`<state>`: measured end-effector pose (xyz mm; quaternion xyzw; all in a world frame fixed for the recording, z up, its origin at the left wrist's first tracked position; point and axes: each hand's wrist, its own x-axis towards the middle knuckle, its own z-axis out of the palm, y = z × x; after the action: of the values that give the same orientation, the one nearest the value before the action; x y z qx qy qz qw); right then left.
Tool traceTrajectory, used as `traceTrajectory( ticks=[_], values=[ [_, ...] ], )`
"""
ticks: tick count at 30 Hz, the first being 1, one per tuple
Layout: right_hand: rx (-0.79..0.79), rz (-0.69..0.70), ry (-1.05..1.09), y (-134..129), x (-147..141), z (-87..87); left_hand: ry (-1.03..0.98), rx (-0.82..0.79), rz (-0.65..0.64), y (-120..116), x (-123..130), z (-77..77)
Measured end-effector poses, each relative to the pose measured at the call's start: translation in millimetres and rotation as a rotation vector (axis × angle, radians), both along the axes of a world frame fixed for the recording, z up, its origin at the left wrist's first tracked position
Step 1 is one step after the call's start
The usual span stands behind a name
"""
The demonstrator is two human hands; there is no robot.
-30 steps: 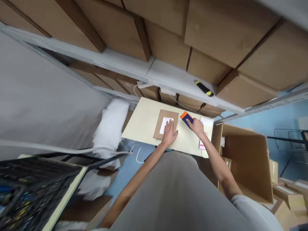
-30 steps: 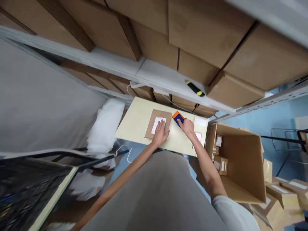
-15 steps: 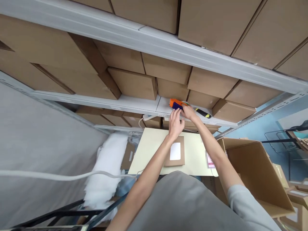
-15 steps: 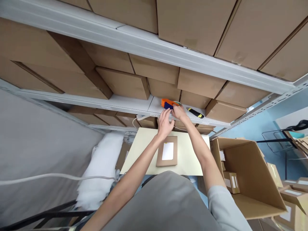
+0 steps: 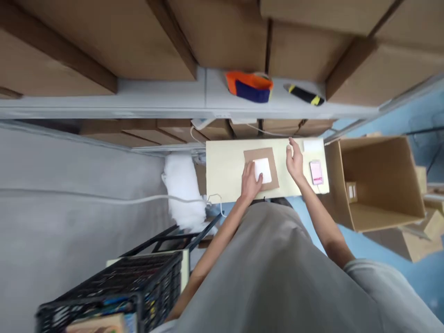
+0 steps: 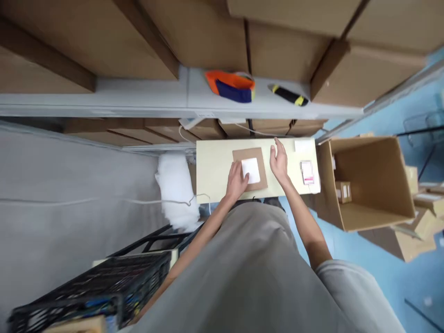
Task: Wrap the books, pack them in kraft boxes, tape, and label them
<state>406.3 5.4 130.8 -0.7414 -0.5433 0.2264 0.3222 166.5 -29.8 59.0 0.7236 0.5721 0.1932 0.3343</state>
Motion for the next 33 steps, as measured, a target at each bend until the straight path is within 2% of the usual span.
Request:
traceTrajectory(
  ticks=[3,5,7,9,12,15,20,22,24,27,30,33],
  values=[
    [-0.245,-0.224,0.228,-93.5,-1.9,-52.5,0.063,-0.066,-0.238,-30.4,10.2,-12.9],
    [-0.381,-0.312,0.330,-138.9,-10.7,-75.9,0.109,-0.090,-0.328,-41.0,18.2,-16.8],
    [-0.502,-0.346,0.432,-167.4,-24.1,-90.9,0.160,-0.117,-0.368,-46.8,23.9,-19.9],
    [-0.590,-0.352,0.543,-180.3,-40.7,-100.7,0.212,-0.143,-0.384,-50.0,26.0,-23.1],
    [-0.612,-0.335,0.665,-177.6,-64.9,-111.9,0.261,-0.163,-0.400,-51.7,24.7,-28.2],
    [-0.611,-0.327,0.712,-159.8,-77.0,-122.1,0.284,-0.165,-0.407,-51.8,23.8,-32.9],
    [-0.619,-0.255,0.782,-131.0,-63.1,-130.3,0.325,-0.170,-0.396,-55.9,25.5,-32.9],
    [-0.623,-0.208,0.803,-130.2,-53.3,-127.1,0.338,-0.163,-0.391,-56.0,26.1,-28.4],
    [-0.643,-0.232,0.827,-136.0,-45.8,-121.1,0.335,-0.144,-0.382,-48.6,29.2,-23.2],
    [-0.723,-0.353,0.881,-147.1,-41.6,-111.2,0.302,-0.067,-0.315,-13.7,46.2,-19.7],
    [-0.822,-0.439,1.045,-146.4,-43.7,-103.5,0.270,0.022,-0.206,45.5,77.6,-22.2],
    [-0.821,-0.506,1.211,-133.2,-45.8,-95.6,0.292,-0.048,-0.138,102.0,104.1,-20.9]
  ],
)
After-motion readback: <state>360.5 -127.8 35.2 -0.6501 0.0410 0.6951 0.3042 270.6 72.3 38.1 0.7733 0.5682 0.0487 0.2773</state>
